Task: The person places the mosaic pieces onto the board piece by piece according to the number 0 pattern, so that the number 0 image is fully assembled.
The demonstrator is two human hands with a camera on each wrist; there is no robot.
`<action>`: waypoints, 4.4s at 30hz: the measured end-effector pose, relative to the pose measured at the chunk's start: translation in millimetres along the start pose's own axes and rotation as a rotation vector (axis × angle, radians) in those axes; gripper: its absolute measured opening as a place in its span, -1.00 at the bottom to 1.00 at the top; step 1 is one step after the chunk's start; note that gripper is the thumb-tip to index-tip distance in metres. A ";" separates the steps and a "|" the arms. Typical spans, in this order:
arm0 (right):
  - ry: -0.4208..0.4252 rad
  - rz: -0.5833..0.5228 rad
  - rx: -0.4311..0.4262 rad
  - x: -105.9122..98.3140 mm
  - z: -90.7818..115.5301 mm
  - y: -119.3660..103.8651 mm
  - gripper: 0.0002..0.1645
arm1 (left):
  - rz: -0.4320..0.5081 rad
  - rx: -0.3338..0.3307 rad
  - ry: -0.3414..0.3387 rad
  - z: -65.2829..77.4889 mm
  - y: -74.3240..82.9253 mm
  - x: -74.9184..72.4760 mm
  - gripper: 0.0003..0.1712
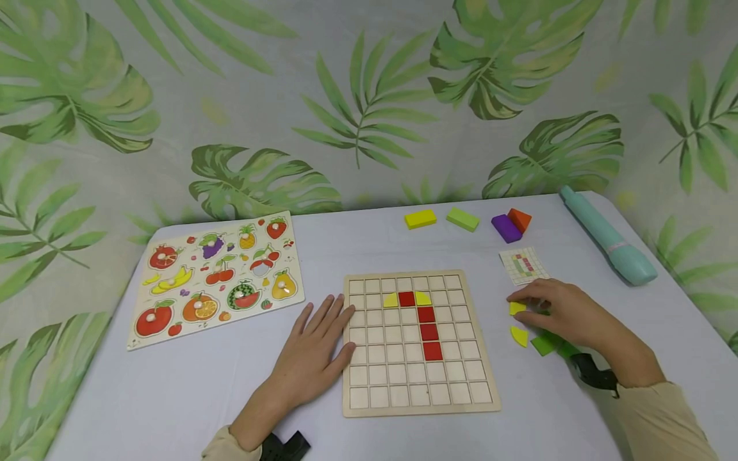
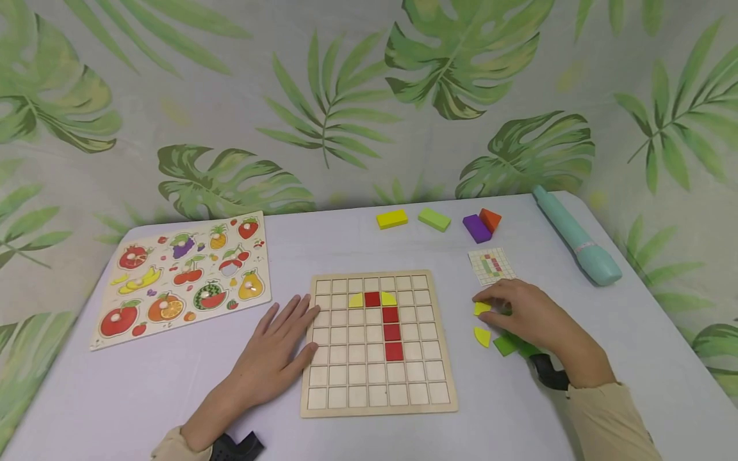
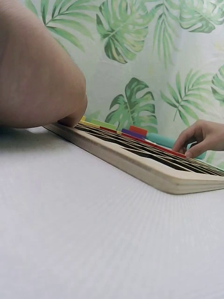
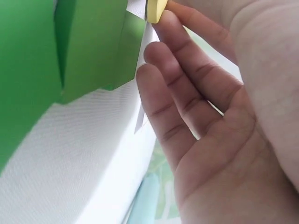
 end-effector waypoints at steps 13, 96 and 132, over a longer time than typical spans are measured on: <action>0.014 -0.053 -0.044 2.0 -2.8 -19.7 -0.67 | -0.002 -0.011 -0.014 -0.2 -0.1 0.2 -0.27; -0.004 -0.139 -0.316 12.8 3.8 -107.4 -0.62 | 0.009 -0.011 -0.021 -0.1 0.5 1.8 -0.27; 0.047 0.016 0.186 -4.8 36.3 29.9 -0.53 | -0.001 -0.007 -0.009 -0.1 0.3 -1.2 -0.28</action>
Point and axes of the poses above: each hand's wrist, its own z-axis away from the middle knuckle, its own x-axis out of the palm, y = z × x, the point moved 7 cm from there along -z, towards the middle knuckle, and after that the axes turned 3 degrees about x, right-handed, at the moved point
